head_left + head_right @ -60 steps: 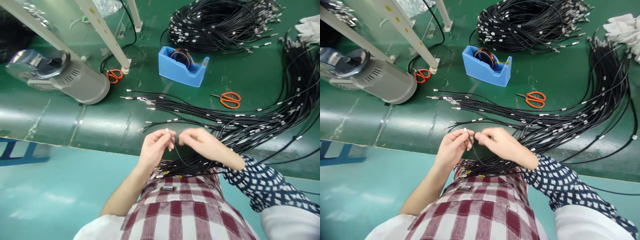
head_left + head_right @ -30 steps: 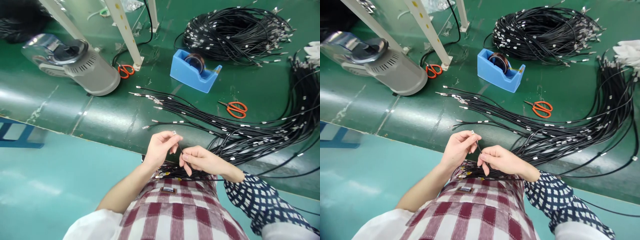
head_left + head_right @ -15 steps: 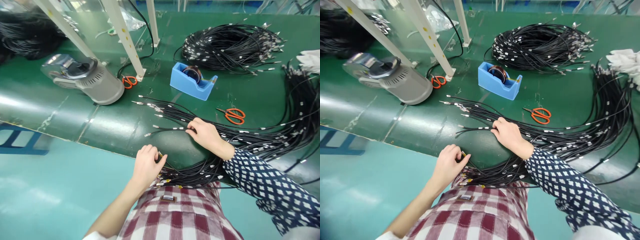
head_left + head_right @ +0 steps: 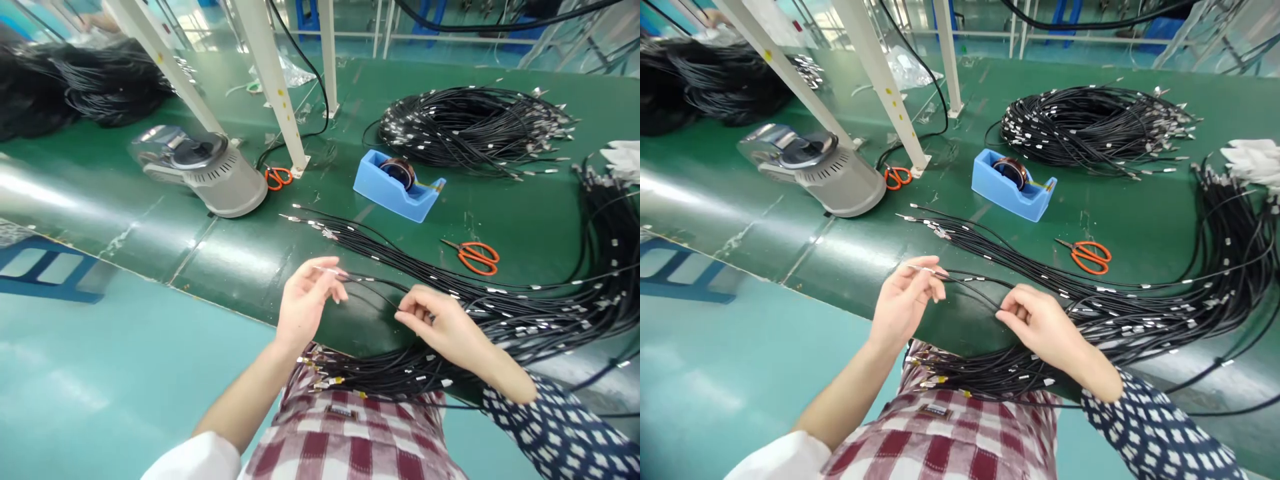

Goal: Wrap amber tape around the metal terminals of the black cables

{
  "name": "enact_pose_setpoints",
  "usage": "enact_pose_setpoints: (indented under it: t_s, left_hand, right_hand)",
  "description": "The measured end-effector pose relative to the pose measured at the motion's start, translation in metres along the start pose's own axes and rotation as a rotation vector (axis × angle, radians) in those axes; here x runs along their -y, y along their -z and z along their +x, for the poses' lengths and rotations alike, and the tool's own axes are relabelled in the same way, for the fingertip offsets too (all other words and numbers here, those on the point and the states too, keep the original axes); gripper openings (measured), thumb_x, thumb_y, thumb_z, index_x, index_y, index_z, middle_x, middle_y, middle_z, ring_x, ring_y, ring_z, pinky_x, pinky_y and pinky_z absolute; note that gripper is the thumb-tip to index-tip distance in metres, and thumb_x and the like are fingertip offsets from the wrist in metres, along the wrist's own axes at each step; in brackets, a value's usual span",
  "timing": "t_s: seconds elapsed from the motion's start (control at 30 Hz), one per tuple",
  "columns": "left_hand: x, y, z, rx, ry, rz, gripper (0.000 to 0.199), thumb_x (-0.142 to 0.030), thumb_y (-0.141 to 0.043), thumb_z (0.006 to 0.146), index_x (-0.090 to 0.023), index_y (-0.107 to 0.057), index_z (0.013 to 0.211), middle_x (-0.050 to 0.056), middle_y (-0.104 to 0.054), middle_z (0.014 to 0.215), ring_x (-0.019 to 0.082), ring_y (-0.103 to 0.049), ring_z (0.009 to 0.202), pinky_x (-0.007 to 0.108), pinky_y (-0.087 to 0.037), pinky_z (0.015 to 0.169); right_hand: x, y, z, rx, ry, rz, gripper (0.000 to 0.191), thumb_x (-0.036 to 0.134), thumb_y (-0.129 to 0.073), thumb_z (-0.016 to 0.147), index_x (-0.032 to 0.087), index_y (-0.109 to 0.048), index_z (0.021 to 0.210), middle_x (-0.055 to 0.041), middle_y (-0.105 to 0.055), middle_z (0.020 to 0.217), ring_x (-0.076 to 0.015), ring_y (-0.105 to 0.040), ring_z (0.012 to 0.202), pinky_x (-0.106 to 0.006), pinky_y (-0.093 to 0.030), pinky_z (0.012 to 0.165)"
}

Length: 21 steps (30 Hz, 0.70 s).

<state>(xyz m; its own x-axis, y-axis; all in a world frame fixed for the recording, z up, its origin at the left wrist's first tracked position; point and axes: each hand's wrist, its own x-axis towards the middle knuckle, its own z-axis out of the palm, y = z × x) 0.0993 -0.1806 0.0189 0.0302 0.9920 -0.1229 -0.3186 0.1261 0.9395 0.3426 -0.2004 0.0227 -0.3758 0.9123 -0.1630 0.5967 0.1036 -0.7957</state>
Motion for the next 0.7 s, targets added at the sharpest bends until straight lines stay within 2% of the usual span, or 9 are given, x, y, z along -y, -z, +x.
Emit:
enact_pose_setpoints:
  t_s: [0.07,0.13,0.3,0.4,0.5,0.63,0.7]
  left_hand:
    - [-0.002,-0.010,0.009,-0.013,0.010,-0.107,0.016,-0.031,-0.071,0.082,-0.016,-0.069,0.087,0.005,-0.072,0.082,0.012,-0.064,0.057,0.025,-0.046,0.056]
    - [-0.001,-0.020,0.011,0.021,0.071,-0.141,0.018,-0.031,-0.075,0.077,-0.014,-0.071,0.083,0.005,-0.071,0.076,0.012,-0.064,0.054,0.024,-0.045,0.053]
    - [0.017,-0.039,0.003,0.167,0.212,-0.064,0.020,-0.032,-0.077,0.075,-0.012,-0.074,0.077,0.005,-0.070,0.070,0.009,-0.058,0.047,0.022,-0.038,0.046]
    - [0.026,-0.042,-0.002,0.245,0.260,-0.046,0.022,-0.034,-0.074,0.079,-0.013,-0.074,0.086,0.006,-0.071,0.076,0.009,-0.058,0.048,0.023,-0.040,0.048]
    - [0.027,-0.042,-0.004,0.255,0.243,-0.095,0.023,-0.034,-0.069,0.084,-0.015,-0.071,0.098,0.005,-0.071,0.077,0.009,-0.058,0.047,0.024,-0.041,0.049]
    - [0.022,-0.040,-0.005,0.275,0.192,-0.133,0.020,-0.033,-0.069,0.084,-0.014,-0.068,0.091,0.006,-0.072,0.078,0.011,-0.061,0.050,0.024,-0.044,0.051]
    - [0.018,-0.040,-0.007,0.248,0.184,-0.122,0.020,-0.034,-0.071,0.083,-0.015,-0.066,0.089,0.006,-0.073,0.076,0.011,-0.061,0.047,0.024,-0.045,0.049]
  right_hand:
    - [0.000,-0.004,-0.006,0.057,-0.016,0.006,0.018,0.031,-0.055,0.093,0.019,-0.057,0.080,-0.0017,-0.057,0.077,-0.0116,-0.052,0.062,-0.025,-0.043,0.058]
    - [-0.002,-0.008,-0.010,0.122,-0.026,0.016,0.017,0.030,-0.055,0.093,0.019,-0.056,0.080,-0.0006,-0.056,0.075,-0.0112,-0.051,0.061,-0.024,-0.042,0.058]
    - [-0.007,-0.011,-0.017,0.201,-0.012,0.038,0.013,0.027,-0.056,0.092,0.019,-0.055,0.082,-0.0002,-0.056,0.079,-0.0102,-0.051,0.062,-0.023,-0.042,0.059]
    - [-0.007,-0.008,-0.020,0.262,0.011,0.009,0.010,0.024,-0.057,0.091,0.019,-0.056,0.082,0.0001,-0.058,0.079,-0.0102,-0.052,0.064,-0.022,-0.041,0.060]
    - [-0.005,-0.004,-0.020,0.327,0.010,-0.018,0.009,0.022,-0.058,0.090,0.019,-0.057,0.081,0.0007,-0.059,0.076,-0.0106,-0.052,0.064,-0.022,-0.040,0.059]
    - [-0.005,-0.003,-0.017,0.359,0.023,-0.028,0.007,0.021,-0.059,0.088,0.018,-0.060,0.082,0.0006,-0.059,0.073,-0.0111,-0.052,0.062,-0.022,-0.039,0.058]
    - [-0.005,-0.003,-0.014,0.376,0.038,-0.042,0.007,0.020,-0.060,0.087,0.017,-0.062,0.081,0.0004,-0.060,0.072,-0.0109,-0.051,0.061,-0.022,-0.039,0.057]
